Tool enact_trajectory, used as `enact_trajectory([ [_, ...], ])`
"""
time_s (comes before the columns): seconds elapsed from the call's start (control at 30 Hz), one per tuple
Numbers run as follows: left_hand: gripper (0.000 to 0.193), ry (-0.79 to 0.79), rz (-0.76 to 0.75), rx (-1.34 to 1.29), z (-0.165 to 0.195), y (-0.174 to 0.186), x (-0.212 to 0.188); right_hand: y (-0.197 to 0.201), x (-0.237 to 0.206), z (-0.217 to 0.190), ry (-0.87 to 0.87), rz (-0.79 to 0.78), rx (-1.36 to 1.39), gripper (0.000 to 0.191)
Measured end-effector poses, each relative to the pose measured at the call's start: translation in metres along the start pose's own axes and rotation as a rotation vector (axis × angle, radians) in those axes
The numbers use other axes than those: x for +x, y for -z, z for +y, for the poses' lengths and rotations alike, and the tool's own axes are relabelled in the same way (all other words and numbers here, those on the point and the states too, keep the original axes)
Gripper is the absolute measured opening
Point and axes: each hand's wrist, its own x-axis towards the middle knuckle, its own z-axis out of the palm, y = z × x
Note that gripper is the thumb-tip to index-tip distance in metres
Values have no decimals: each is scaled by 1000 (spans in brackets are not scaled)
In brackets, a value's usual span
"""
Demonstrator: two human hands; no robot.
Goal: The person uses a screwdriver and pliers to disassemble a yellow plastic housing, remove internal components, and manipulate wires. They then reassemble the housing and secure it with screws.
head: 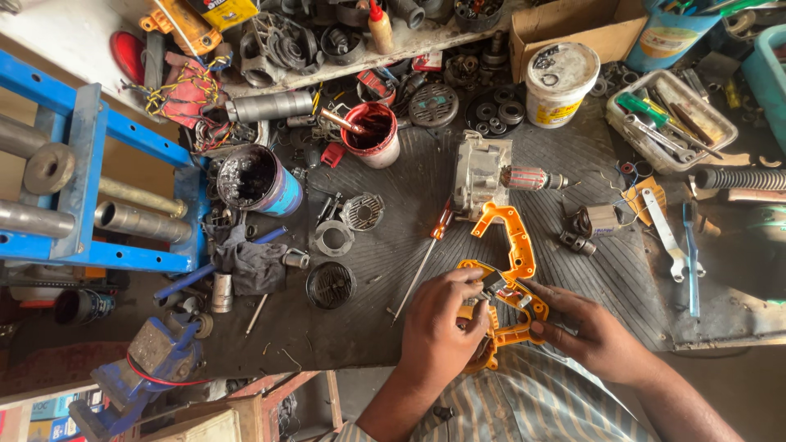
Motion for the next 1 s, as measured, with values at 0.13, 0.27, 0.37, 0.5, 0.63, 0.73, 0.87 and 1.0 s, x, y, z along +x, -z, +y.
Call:
enact_trajectory([
  [0.13,48,240,-140,-105,6,3,3,2,0,0,52,-14,-14,59],
  [0.27,44,134,-153,-95,6,9,10,0,1,-2,40,-9,-29,62],
  [0.37,38,-5,-209,-71,7,19,10,0,2,-8,54,5,-51,61],
  [0.5,39,-209,-222,-15,7,29,5,1,4,-23,68,9,-79,60],
  [0.63,33,31,-86,-203,-3,14,4,3,9,-44,168,49,-130,66],
  [0.73,19,448,-74,-709,-17,-2,9,5,17,-59,297,82,-139,64],
  [0.87,20,422,-44,-712,-27,-8,16,4,30,-67,196,92,75,55],
  [1.0,20,399,-15,-737,-24,-11,28,2,40,-60,145,120,131,54],
])
